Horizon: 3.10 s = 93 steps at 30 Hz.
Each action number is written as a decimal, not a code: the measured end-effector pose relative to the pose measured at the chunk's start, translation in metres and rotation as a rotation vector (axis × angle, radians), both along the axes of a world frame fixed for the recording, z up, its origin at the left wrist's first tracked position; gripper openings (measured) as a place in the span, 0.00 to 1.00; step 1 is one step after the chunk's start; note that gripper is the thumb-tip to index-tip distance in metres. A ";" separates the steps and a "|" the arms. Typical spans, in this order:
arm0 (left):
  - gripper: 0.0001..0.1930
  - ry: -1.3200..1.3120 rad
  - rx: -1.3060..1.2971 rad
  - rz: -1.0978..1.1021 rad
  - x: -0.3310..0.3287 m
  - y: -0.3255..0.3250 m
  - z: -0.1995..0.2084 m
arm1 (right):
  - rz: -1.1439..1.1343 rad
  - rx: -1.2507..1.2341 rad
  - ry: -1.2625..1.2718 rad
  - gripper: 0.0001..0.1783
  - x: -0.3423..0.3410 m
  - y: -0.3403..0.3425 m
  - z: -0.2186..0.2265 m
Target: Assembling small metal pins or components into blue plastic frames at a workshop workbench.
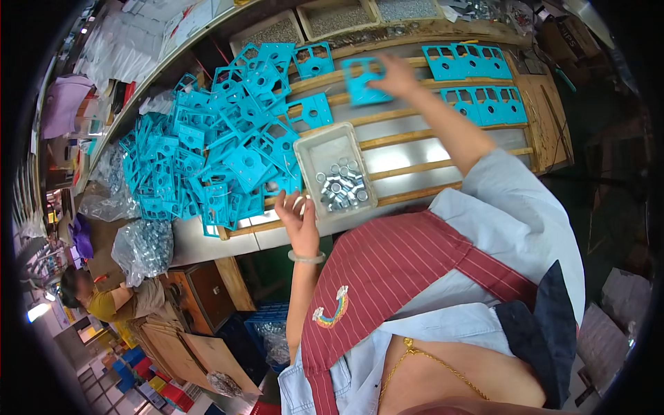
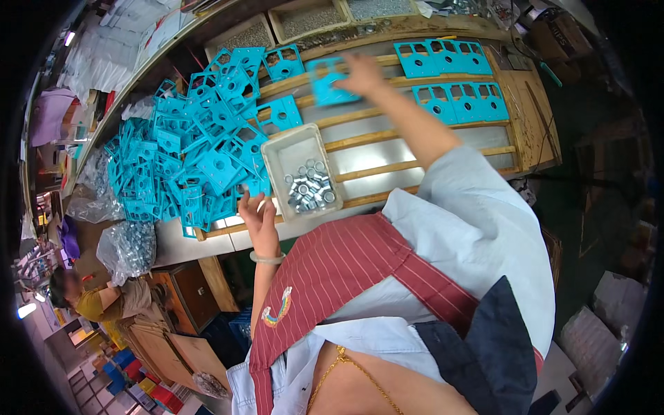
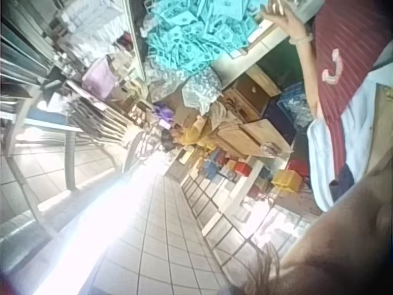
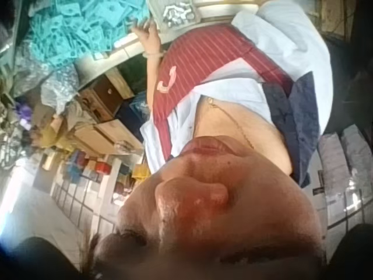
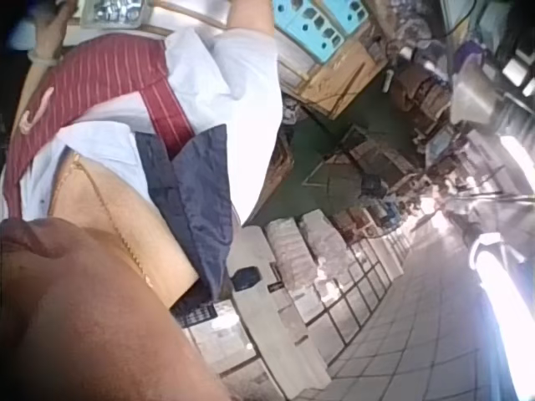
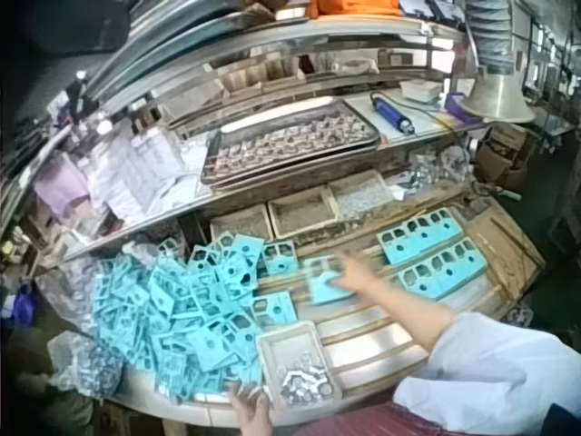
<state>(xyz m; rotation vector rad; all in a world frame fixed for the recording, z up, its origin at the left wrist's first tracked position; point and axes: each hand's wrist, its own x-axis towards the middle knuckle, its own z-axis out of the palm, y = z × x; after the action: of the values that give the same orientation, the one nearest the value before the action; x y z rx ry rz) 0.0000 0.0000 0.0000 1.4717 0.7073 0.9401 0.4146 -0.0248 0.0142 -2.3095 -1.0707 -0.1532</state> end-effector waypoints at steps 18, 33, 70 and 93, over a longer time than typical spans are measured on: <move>0.14 0.086 -0.286 -0.107 -0.009 0.059 0.024 | 0.047 0.704 -0.124 0.11 -0.002 0.114 0.062; 0.25 -0.424 -1.188 -0.575 0.027 -0.010 0.031 | 0.972 0.395 0.201 0.12 -0.245 -0.082 0.087; 0.23 -0.265 -0.346 0.270 -0.049 0.004 -0.012 | 0.971 0.193 0.959 0.06 -0.283 -0.042 0.043; 0.23 -0.050 0.191 0.071 -0.003 -0.036 0.008 | 0.666 0.243 0.245 0.36 -0.265 -0.071 0.057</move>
<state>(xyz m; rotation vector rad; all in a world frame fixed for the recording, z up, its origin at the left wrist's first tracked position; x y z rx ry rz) -0.0035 -0.0356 0.0082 1.5928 0.6509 1.1202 0.1495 -0.0955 0.0715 -1.6079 -1.5240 0.2413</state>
